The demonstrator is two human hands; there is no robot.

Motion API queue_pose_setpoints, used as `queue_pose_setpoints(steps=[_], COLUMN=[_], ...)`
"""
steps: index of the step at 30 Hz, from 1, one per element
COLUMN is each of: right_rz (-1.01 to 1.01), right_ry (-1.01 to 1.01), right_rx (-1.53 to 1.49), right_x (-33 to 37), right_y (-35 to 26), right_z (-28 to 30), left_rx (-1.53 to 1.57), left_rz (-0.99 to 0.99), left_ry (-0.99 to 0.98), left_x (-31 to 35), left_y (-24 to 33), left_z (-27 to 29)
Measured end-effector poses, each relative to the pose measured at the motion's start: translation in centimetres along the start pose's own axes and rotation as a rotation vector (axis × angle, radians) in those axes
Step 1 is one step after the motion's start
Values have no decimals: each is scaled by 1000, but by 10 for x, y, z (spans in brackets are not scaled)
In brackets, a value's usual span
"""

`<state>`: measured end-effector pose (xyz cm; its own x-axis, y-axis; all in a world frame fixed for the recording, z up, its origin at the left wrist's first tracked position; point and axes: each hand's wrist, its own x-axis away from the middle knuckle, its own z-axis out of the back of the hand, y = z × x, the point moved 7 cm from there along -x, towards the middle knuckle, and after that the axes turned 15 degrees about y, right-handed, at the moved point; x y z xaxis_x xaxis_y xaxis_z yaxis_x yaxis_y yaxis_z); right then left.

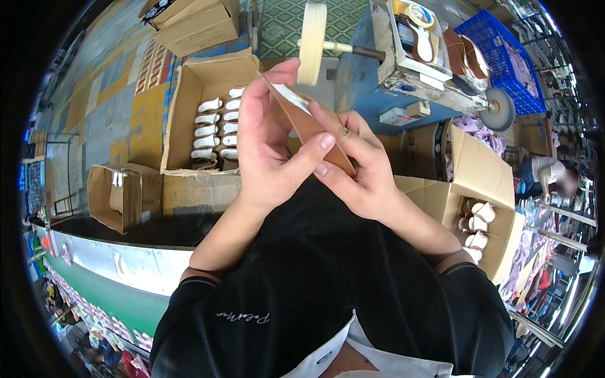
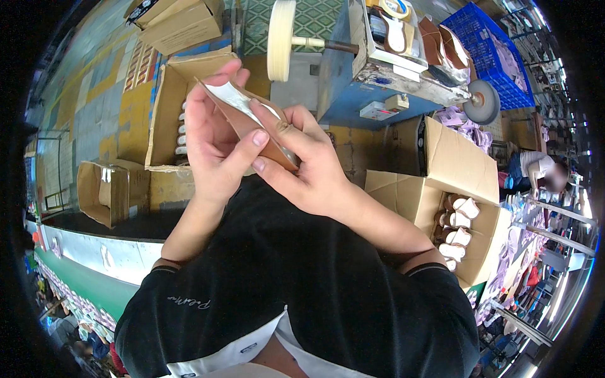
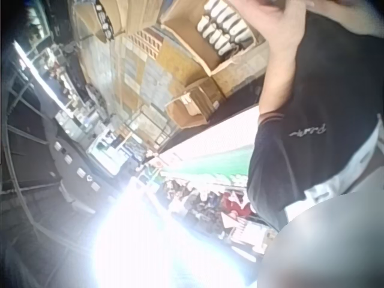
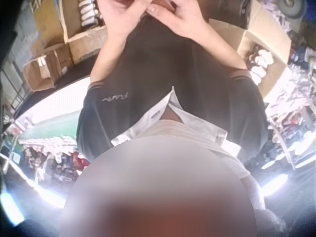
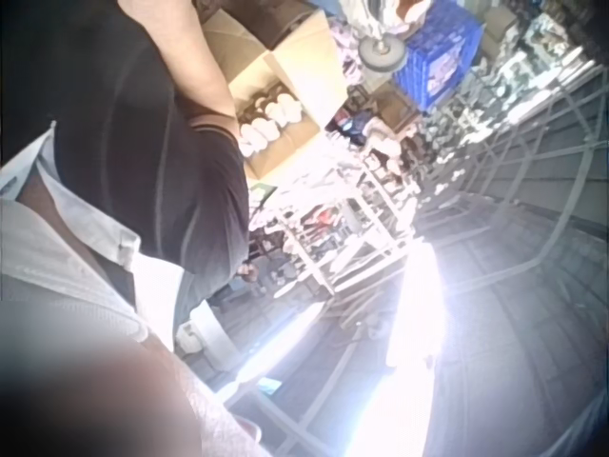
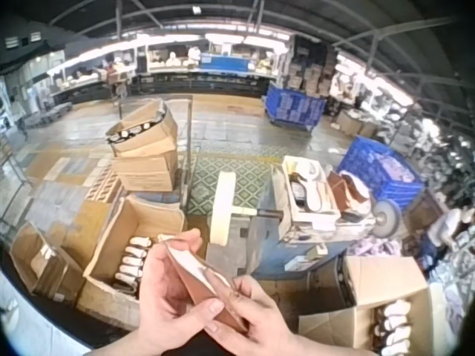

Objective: The person repeatedly presses the edges of a brown shoe sole against a rotating buffing wheel to smooth the surface. They rotate the sole in their hands to treat different edges and inspect the result, then place the finished sole into a cardboard box.

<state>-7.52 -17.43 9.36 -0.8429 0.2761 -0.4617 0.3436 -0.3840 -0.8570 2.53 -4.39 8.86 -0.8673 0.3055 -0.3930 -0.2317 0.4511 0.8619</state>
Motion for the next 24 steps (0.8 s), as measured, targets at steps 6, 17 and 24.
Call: queue_pose_setpoints(steps=[6,17,24], right_rz=[81,119,20], right_ry=[38,24,63], right_rx=[107,224,185], right_x=[1,2,1], right_y=[-8,-18,-2], right_z=[-4,-17,-9], left_rx=[178,137,261], left_rz=[80,215,231], left_ry=[118,252,162], left_x=[-3,-10,3], left_y=[3,-15,-15], left_z=[-9,10,-9])
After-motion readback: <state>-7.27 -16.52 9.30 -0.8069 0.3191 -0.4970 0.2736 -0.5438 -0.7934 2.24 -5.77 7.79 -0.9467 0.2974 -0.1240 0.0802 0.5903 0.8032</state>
